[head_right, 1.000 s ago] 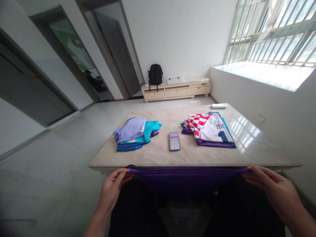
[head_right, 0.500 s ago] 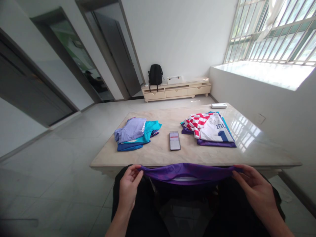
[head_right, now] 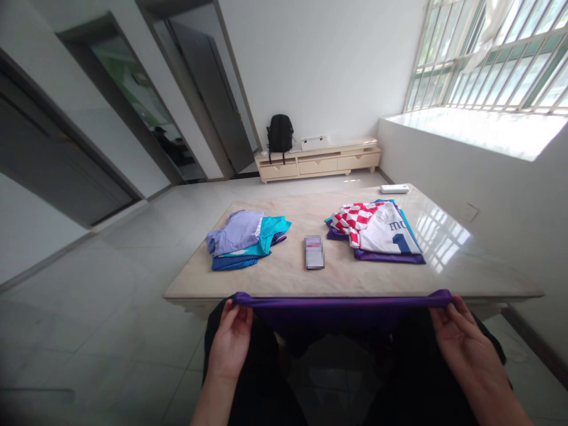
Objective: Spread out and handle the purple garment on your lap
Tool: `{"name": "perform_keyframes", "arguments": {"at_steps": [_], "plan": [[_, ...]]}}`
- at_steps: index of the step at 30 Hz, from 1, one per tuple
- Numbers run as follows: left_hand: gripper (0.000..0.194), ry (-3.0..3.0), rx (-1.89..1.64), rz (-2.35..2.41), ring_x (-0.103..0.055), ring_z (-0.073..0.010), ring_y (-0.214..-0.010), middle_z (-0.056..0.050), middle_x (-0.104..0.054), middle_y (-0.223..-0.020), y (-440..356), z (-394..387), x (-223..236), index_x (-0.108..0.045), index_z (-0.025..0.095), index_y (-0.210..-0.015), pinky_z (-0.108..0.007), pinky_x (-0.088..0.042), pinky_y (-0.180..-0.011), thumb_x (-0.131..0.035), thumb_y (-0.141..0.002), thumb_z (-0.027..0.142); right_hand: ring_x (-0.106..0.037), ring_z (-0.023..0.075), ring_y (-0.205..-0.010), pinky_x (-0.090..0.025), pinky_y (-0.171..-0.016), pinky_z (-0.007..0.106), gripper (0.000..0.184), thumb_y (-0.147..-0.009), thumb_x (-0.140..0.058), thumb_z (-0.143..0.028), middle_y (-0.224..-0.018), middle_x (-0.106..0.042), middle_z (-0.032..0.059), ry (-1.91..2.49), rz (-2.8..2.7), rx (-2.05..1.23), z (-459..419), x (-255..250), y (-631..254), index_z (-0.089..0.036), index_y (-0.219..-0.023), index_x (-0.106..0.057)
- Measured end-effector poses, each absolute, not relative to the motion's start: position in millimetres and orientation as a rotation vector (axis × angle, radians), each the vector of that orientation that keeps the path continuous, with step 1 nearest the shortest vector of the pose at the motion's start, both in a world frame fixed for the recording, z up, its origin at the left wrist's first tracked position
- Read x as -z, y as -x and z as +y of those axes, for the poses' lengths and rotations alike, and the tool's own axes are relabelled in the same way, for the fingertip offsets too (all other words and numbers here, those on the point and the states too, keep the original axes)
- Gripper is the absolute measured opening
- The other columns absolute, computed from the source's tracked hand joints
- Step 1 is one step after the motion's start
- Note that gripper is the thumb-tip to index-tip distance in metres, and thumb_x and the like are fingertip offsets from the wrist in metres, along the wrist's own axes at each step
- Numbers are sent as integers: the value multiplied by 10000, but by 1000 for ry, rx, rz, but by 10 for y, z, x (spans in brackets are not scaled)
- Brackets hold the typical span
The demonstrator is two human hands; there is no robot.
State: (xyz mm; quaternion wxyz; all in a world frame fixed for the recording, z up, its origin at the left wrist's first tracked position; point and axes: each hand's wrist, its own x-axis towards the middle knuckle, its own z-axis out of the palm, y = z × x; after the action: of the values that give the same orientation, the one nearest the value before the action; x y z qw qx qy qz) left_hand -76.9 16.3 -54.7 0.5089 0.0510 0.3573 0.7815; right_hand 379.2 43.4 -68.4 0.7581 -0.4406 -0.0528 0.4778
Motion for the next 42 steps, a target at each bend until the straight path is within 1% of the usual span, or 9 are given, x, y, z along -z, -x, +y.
{"name": "perform_keyframes", "arguments": {"at_steps": [9,13,17,21,25,29,31,36,42], "plan": [[271,-220,-1857,698,-763,-131,-963,11,-796,-1012,739,181,525,-766,236,-895,-243,-617,-901,-620,-876,8,-680,130,-1093,-550,-881,158,170,-829,-617,-75,-1137,-686,38,971,-69,-1130,455,603,-3767,-211,-811,-717],[303,-135,-1841,669,-765,-137,-970,3,-803,-1030,643,152,471,-780,253,-936,-236,-620,-896,-644,-854,-5,-710,107,-966,-583,-862,164,234,-848,-585,-64,-1103,-700,26,959,23,-1130,446,454,-3678,-234,-862,-745],[294,-165,-1738,712,-773,-141,-901,-10,-800,-1028,435,88,387,-780,255,-968,-201,-621,-831,-781,-780,30,-722,102,-798,-598,-767,128,280,-759,-680,-89,-1022,-749,27,1015,-36,-1162,430,304,-3559,-229,-982,-777],[327,-352,-1544,731,-752,-143,-860,-24,-778,-1001,94,41,194,-763,230,-1007,-193,-600,-762,-881,-723,119,-727,164,-749,-616,-678,197,548,-566,-909,-240,-976,-777,58,1107,-388,-1318,357,137,-3322,-222,-1094,-764],[384,-460,-1350,720,-695,-112,-788,-16,-735,-903,-305,7,-16,-762,211,-1040,-169,-538,-699,-905,-691,135,-713,165,-723,-569,-608,210,677,-678,-906,-341,-874,-755,33,1048,-685,-1479,193,-80,-2859,-271,-1307,-665],[382,-521,-1260,704,-646,-122,-769,-42,-708,-877,-583,-29,-73,-779,190,-1003,-190,-499,-693,-929,-652,190,-659,130,-611,-496,-559,192,363,-679,-918,-337,-728,-716,15,977,-758,-1612,61,-83,-2449,-203,-959,-731],[332,-567,-1275,742,-624,-126,-757,-48,-698,-857,-644,-49,-43,-785,180,-949,-195,-479,-684,-926,-652,223,-636,119,-600,-479,-564,192,315,-671,-925,-338,-714,-712,16,961,-794,-1655,35,20,-2354,-183,-852,-720],[222,-742,-1289,890,-580,-120,-701,-39,-693,-810,-661,-93,64,-784,195,-878,-205,-439,-649,-868,-746,353,-631,140,-716,-504,-649,224,279,-726,-888,-378,-824,-720,26,1009,-875,-1634,1,281,-2317,-189,-886,-757],[208,-1135,-1218,1086,-609,-186,-750,-68,-706,-827,-694,-123,91,-776,218,-894,-269,-454,-684,-748,-872,423,-581,129,-661,-467,-585,200,307,-685,-898,-441,-752,-697,19,1094,-959,-1529,-36,341,-2281,-198,-830,-779]]}}
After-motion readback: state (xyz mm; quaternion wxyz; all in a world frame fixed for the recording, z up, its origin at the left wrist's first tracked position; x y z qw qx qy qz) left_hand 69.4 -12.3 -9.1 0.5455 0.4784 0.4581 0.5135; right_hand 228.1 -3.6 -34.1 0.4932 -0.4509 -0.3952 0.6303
